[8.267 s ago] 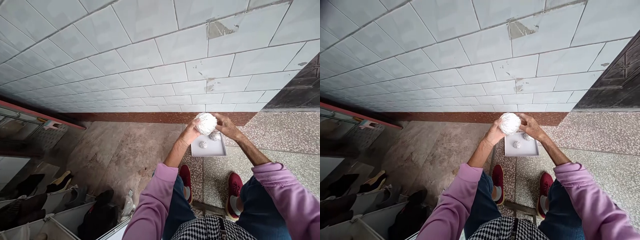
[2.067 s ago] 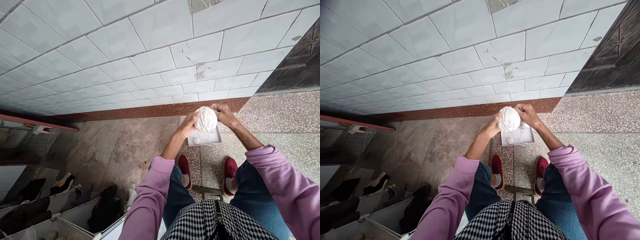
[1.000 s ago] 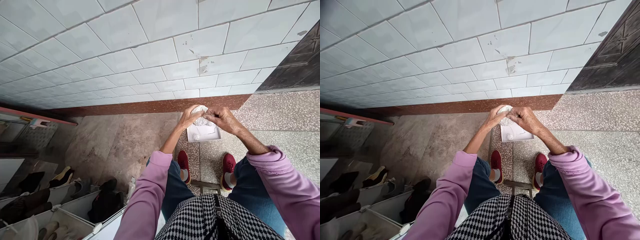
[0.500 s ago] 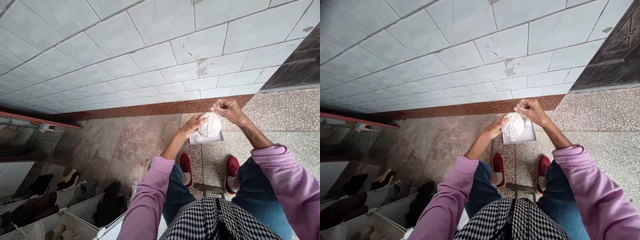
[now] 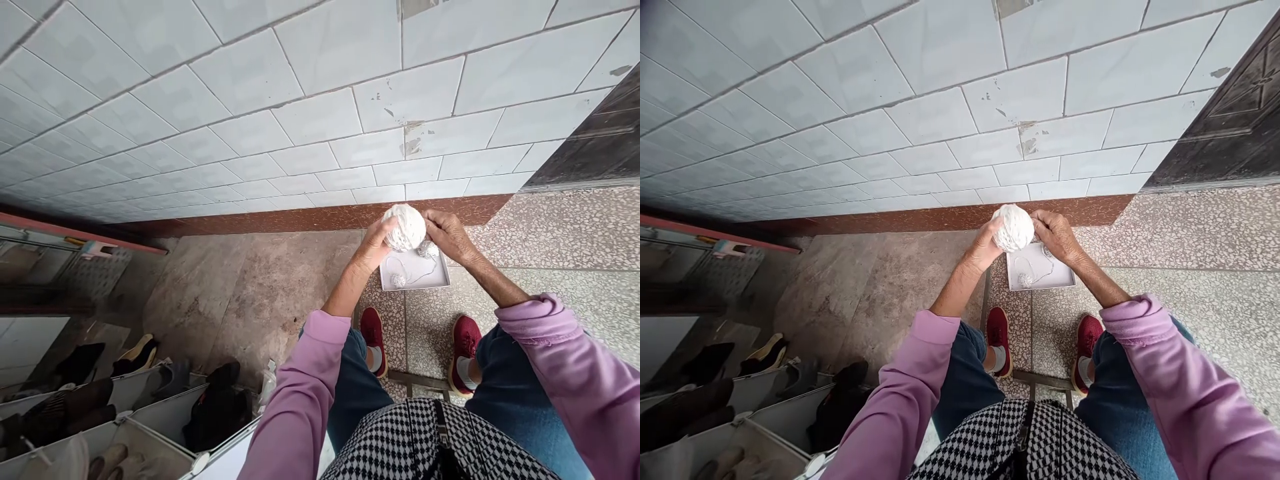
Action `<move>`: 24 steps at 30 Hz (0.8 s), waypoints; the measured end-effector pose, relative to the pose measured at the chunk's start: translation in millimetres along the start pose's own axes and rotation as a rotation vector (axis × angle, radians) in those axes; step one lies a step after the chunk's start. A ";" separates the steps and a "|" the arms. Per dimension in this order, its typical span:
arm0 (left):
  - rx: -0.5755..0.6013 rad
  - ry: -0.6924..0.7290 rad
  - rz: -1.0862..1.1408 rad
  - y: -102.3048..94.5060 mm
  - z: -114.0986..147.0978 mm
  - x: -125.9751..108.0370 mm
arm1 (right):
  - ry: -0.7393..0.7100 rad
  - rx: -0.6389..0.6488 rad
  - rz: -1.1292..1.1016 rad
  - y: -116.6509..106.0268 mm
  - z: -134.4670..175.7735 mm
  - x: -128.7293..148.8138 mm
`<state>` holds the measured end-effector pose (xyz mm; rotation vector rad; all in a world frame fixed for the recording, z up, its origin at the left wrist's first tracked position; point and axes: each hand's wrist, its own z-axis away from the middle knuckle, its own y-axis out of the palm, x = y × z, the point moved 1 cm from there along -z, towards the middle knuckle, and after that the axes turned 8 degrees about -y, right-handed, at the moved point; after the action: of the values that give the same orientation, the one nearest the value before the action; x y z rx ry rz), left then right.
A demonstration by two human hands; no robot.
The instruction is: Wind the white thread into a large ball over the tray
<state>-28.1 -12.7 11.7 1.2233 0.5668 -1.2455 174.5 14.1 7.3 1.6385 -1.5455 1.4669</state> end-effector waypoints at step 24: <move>0.039 0.062 -0.596 -4.3 -4.6 7.1 | -0.084 0.070 0.127 -27.1 12.0 36.7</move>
<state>-28.6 -10.7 2.4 1.1663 1.0045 -1.7205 196.5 -4.6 44.6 1.6886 -1.6895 1.5509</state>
